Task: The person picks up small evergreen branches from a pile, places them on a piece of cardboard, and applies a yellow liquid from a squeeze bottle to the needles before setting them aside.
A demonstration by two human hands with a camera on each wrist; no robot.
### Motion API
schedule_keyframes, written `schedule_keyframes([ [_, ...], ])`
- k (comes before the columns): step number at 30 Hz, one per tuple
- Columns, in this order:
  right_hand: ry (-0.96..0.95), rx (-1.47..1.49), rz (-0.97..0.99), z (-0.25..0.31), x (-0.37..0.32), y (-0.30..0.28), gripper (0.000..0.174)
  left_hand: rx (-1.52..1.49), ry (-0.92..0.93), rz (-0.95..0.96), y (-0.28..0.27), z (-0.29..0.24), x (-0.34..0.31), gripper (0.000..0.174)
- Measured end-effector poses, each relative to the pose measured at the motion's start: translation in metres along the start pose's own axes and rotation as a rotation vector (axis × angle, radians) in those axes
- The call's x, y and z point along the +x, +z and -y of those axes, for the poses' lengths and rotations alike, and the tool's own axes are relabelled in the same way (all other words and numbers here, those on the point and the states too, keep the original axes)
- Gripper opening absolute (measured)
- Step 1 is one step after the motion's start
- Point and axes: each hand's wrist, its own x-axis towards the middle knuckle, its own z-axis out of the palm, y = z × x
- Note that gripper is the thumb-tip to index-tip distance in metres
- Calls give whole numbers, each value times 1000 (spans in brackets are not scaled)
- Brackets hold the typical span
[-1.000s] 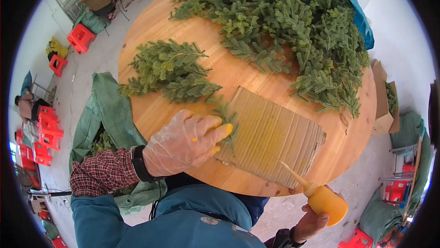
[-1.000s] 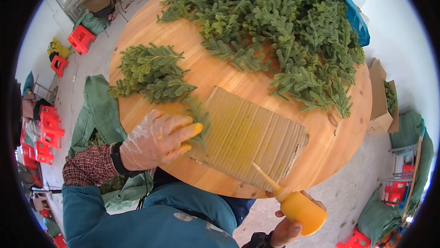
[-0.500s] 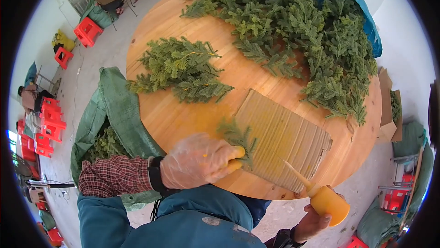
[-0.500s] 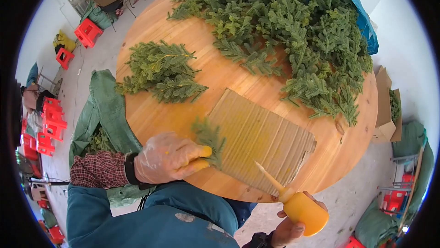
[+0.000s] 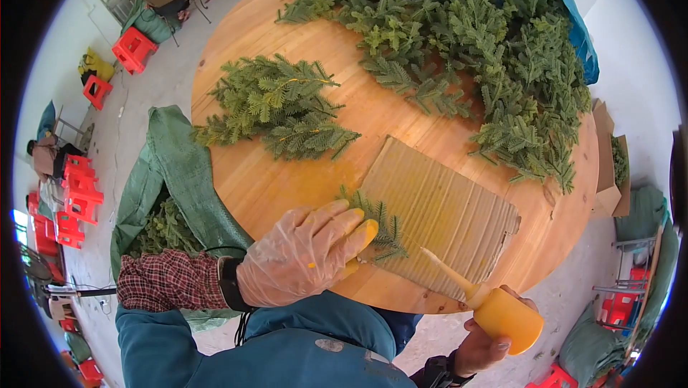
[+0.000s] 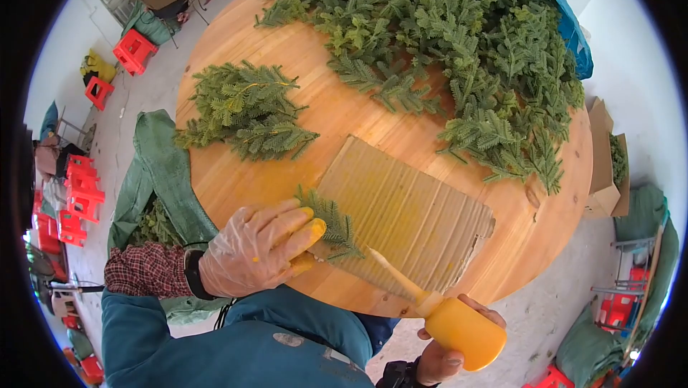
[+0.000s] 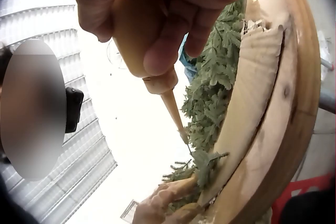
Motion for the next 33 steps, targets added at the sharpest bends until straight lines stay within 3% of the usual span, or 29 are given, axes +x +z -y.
schedule_keyframes([
  [5, -11, -43, 102, 3, -3, 19, 88, 66, 74, 98, 14, 1, -9, 47],
  [9, -224, -195, 156, -12, -2, 23, 96, 56, 96, 138, 14, 1, -7, 44],
  [12, -105, -229, 190, -1, -4, 36, 101, 54, 125, 162, 16, 3, -8, 42],
  [17, -105, -243, 188, 5, -3, 53, 103, 6, 108, 141, 18, 4, -9, 40],
  [20, 31, -53, 127, 5, -4, 58, 99, 17, 114, 141, 19, 5, -10, 40],
  [24, -40, -275, 214, 7, -2, 61, 106, -2, 112, 136, 19, 5, -11, 41],
  [33, 24, -303, 275, 6, 0, 52, 105, 0, 105, 154, 19, 5, -11, 43],
])
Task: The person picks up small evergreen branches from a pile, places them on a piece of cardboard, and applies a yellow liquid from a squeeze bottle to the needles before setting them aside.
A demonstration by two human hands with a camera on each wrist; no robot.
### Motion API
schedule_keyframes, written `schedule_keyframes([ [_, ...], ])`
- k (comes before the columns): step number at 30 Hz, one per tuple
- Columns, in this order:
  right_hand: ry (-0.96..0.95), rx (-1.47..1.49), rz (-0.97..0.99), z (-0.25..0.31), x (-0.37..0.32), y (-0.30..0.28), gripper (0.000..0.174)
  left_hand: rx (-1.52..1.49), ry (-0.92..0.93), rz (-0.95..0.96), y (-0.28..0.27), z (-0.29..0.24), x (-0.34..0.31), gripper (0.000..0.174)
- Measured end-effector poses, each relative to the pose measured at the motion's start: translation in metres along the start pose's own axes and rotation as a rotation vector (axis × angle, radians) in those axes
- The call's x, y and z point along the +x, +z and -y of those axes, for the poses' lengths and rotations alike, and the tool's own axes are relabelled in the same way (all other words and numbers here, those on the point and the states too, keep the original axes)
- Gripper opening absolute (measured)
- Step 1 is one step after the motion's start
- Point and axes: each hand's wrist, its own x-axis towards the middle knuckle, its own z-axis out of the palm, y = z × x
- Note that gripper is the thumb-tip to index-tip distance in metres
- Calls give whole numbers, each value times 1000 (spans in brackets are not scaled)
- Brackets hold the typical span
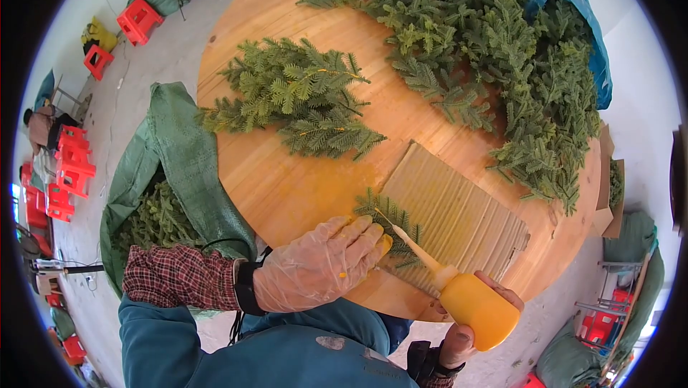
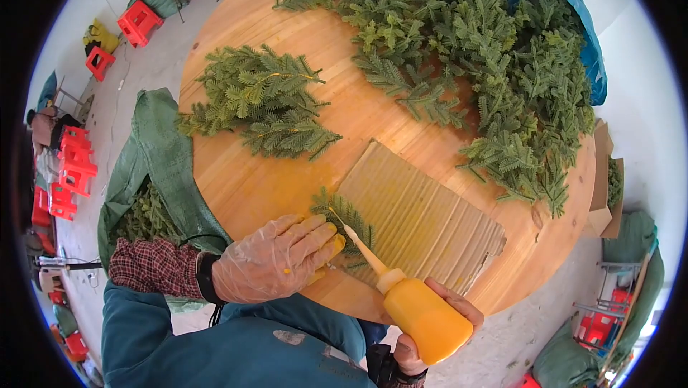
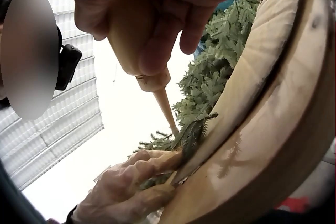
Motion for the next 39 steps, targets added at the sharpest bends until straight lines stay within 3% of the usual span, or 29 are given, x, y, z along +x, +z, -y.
schedule_keyframes([
  [3, -18, 151, -161, 3, -2, 4, 100, 8, 3, -3, 0, 0, 0, 42],
  [7, 36, 120, -96, -5, -11, -16, 100, 26, 6, 6, 1, -1, 2, 43],
  [15, -42, 19, -122, -5, -21, -30, 100, 34, -18, -14, 4, -3, 2, 48],
  [32, -16, -16, -226, -7, -42, -62, 98, 62, -46, -2, 3, -6, 3, 49],
  [36, -68, -26, -248, -16, -49, -71, 93, 46, -51, -15, 1, -7, 2, 48],
  [39, -138, -174, -154, -14, -52, -79, 90, 42, -63, -30, -7, -4, 0, 47],
])
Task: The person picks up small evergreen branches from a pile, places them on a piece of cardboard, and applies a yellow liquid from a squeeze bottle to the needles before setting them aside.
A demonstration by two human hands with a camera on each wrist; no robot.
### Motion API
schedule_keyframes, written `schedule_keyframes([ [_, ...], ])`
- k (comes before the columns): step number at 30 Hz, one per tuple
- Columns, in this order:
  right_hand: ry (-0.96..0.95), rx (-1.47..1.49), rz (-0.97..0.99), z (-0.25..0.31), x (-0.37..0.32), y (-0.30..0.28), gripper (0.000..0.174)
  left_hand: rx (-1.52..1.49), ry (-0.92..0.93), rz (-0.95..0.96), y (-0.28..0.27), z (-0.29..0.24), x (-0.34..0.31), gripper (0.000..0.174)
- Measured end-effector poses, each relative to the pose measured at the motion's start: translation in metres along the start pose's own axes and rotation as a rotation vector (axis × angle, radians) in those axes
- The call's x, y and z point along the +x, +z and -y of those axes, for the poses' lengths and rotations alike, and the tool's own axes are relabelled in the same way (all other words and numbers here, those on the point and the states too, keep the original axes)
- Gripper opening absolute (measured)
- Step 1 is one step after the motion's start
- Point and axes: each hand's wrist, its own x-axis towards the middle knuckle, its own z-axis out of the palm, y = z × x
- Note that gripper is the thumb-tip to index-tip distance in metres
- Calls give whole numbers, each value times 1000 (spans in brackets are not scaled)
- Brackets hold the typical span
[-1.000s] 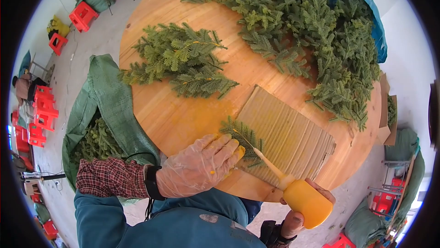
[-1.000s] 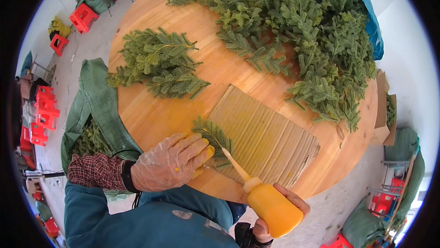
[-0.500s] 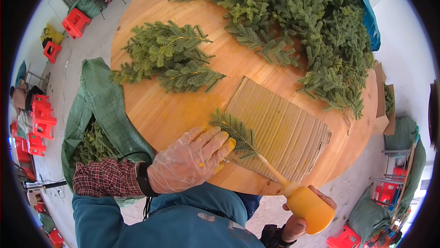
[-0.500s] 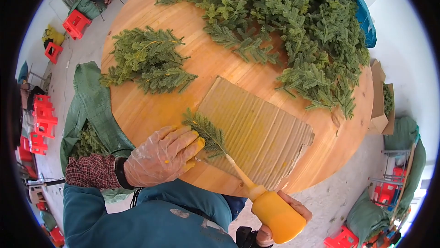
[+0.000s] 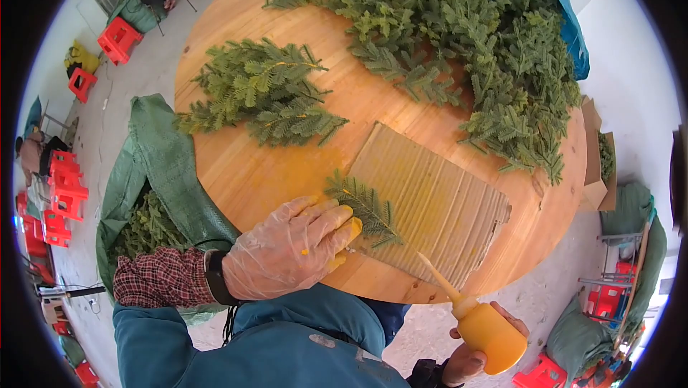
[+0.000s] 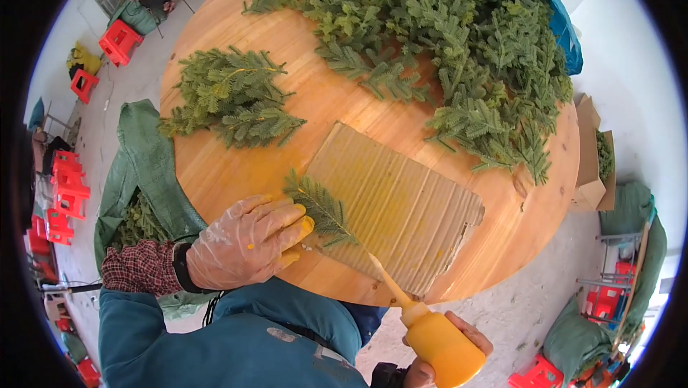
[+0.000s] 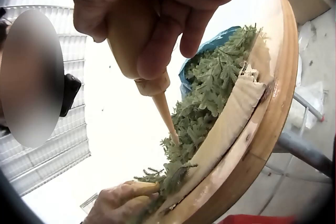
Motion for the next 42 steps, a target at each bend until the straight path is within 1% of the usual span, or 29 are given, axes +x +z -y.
schedule_keyframes([
  [1, -6, 13, 2, 2, 2, 3, 90, -51, -21, 12, -6, 4, -2, 47],
  [3, 55, 108, -110, 9, 4, 9, 92, -150, -63, 36, -16, 13, -6, 46],
  [4, 85, 155, -164, 13, 7, 14, 93, -138, -69, 34, -20, 19, -3, 46],
  [7, 59, 148, -210, 12, 12, 21, 93, -65, -180, -144, -30, 36, 12, 44],
  [8, 49, 137, -235, 11, 13, 23, 93, -57, -183, -149, -29, 36, 15, 44],
  [9, 43, 143, -236, 7, 13, 21, 93, -67, -138, -170, -26, 35, 20, 45],
  [11, 50, 144, -106, -5, 12, 12, 92, -87, -45, -216, -17, 34, 31, 46],
  [12, 51, 144, -41, -8, 13, 10, 92, -81, -46, -224, -14, 33, 34, 46],
  [13, 42, 148, -42, -11, 13, 10, 92, -45, 22, -185, -9, 31, 38, 45],
  [15, 45, 195, -52, 5, 19, 19, 89, 30, 154, -106, -3, 27, 40, 44],
  [16, 46, 219, -56, 10, 21, 22, 88, 38, 150, -115, -3, 27, 41, 44],
  [19, 48, 249, -86, 17, 25, 26, 87, 45, 176, 125, -4, 30, 42, 55],
  [20, 58, 259, -101, 17, 26, 26, 86, 50, 175, 122, -7, 33, 41, 55],
  [23, 67, 281, -97, 2, 23, 19, 85, 265, -40, -68, -24, 49, 31, 56],
  [24, 75, 289, -94, -3, 22, 17, 84, 262, -36, -65, -28, 55, 27, 56],
  [26, 83, 291, -107, -9, 21, 17, 84, 289, -237, -67, -34, 65, 18, 46],
  [29, 91, 304, -123, -21, 20, 18, 85, 311, -240, -33, -29, 76, 0, 48],
  [31, 111, 307, -107, -29, 18, 17, 84, 323, -240, -15, -33, 77, 1, 49],
  [32, 121, 307, -99, -32, 17, 16, 84, 279, -219, -28, -38, 80, 0, 48],
  [35, 136, 312, -69, -36, 16, 14, 84, 192, -169, -56, -67, 83, 13, 46],
  [37, 146, 312, -63, -37, 14, 14, 83, 213, -224, 15, -86, 82, 33, 39],
  [38, 154, 313, -105, -39, 12, 16, 84, 223, -251, 50, -91, 85, 45, 36],
  [39, 162, 313, -147, -41, 10, 18, 84, 223, -244, 50, -85, 93, 58, 36],
  [41, 169, 314, -194, -39, 8, 20, 85, 243, 63, -227, -64, 114, 89, 32],
  [42, 171, 314, -180, -36, 8, 20, 85, 193, 59, -140, -61, 115, 111, 30],
])
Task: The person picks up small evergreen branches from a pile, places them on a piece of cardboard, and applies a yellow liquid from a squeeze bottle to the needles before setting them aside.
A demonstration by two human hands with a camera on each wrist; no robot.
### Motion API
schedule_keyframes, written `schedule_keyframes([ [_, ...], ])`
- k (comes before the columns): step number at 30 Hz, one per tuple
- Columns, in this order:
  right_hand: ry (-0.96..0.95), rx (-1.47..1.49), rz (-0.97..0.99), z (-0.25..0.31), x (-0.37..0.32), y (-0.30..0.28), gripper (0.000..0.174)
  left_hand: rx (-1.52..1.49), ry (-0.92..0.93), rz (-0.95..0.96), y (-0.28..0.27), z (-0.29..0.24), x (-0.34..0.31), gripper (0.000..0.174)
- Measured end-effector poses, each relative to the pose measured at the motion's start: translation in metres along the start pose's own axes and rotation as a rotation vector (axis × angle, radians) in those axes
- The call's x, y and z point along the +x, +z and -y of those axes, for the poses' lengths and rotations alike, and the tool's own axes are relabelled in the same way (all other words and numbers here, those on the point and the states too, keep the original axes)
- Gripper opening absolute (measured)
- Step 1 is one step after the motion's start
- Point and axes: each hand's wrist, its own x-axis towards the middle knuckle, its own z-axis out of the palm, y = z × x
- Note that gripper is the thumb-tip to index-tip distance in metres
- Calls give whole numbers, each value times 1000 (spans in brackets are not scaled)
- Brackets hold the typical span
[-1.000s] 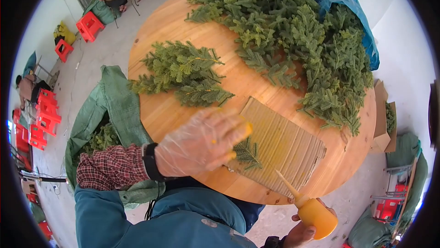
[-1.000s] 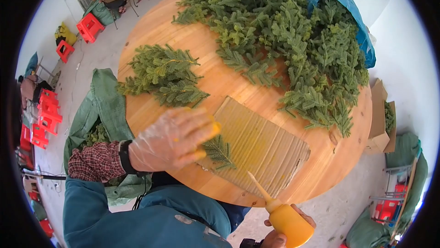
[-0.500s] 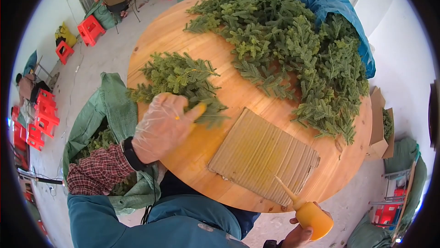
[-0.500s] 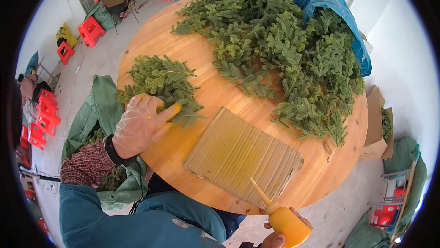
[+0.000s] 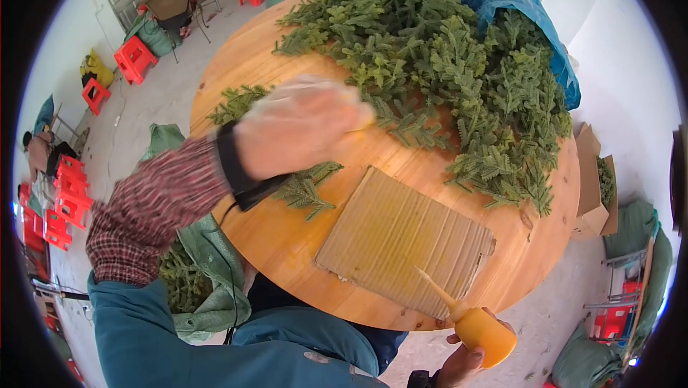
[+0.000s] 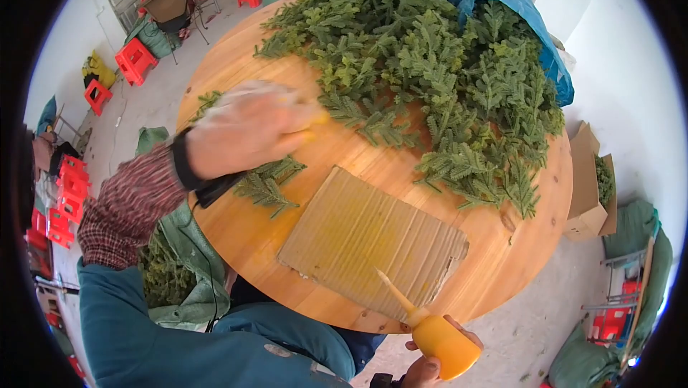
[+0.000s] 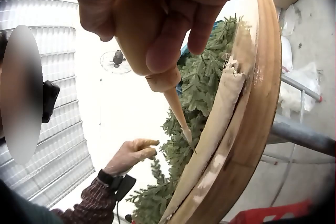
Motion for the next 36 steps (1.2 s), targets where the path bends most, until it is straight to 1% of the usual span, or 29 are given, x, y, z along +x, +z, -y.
schedule_keyframes([
  [1, 2, -1, 13, 4, 0, 2, 85, -52, 1, 85, 5, -4, 24, 27],
  [3, 5, -8, 34, 12, 2, 4, 86, -158, -34, 159, 22, -15, 60, 20],
  [4, 8, -12, 43, 15, 3, 4, 87, -159, -26, 154, 40, -18, 67, 20],
  [6, 17, -21, 59, 19, 3, 3, 87, -187, 21, -113, 77, -22, 76, 13],
  [11, 18, -58, 28, 14, 3, -7, 93, -344, -7, -86, 89, -14, 89, 13],
  [14, 7, -33, 7, 11, 7, -16, 96, -516, -197, 46, 41, -15, 81, 20],
  [15, 1, -21, 4, 10, 9, -18, 96, -513, -201, 49, 30, -16, 75, 20],
  [17, -7, 4, 0, 8, 10, -21, 98, -790, -323, 70, 10, -25, 57, 25],
  [18, -9, 13, -2, 8, 9, -21, 99, -789, -328, 76, 4, -32, 46, 25],
  [19, -1, 12, 1, 10, 10, -18, 99, -855, -327, 96, -1, -41, 34, 28],
  [20, -33, 22, -31, 16, 13, -10, 99, -923, -326, 118, -2, -52, 22, 30],
  [21, -63, 29, -64, 21, 16, -3, 99, -928, -330, 127, -1, -64, 8, 30],
  [23, -86, 27, -100, 23, 13, -5, 99, -848, -292, 288, 1, -87, -15, 32],
  [24, -68, 19, -89, 20, 13, -9, 97, -853, -293, 294, 1, -90, -22, 32],
  [27, -28, 1, -64, 17, 13, -17, 93, -1055, -370, 339, -2, -89, -40, 38],
  [28, -30, 20, -91, 18, 12, -17, 91, -1057, -374, 343, -1, -85, -46, 38],
  [30, -34, 61, -141, 20, 12, -15, 87, -824, -288, 107, 4, -69, -57, 43],
  [31, -31, 62, -136, 19, 12, -13, 87, -704, -244, -9, 6, -66, -61, 46],
  [32, -37, 74, -158, 19, 12, -10, 85, -704, -249, -10, 7, -66, -62, 46],
  [35, -52, 96, -201, 19, 14, -1, 82, -281, 102, -60, 11, -73, -58, 48],
  [36, -51, 109, -209, 21, 15, 4, 81, -282, 99, -62, 12, -78, -59, 48],
])
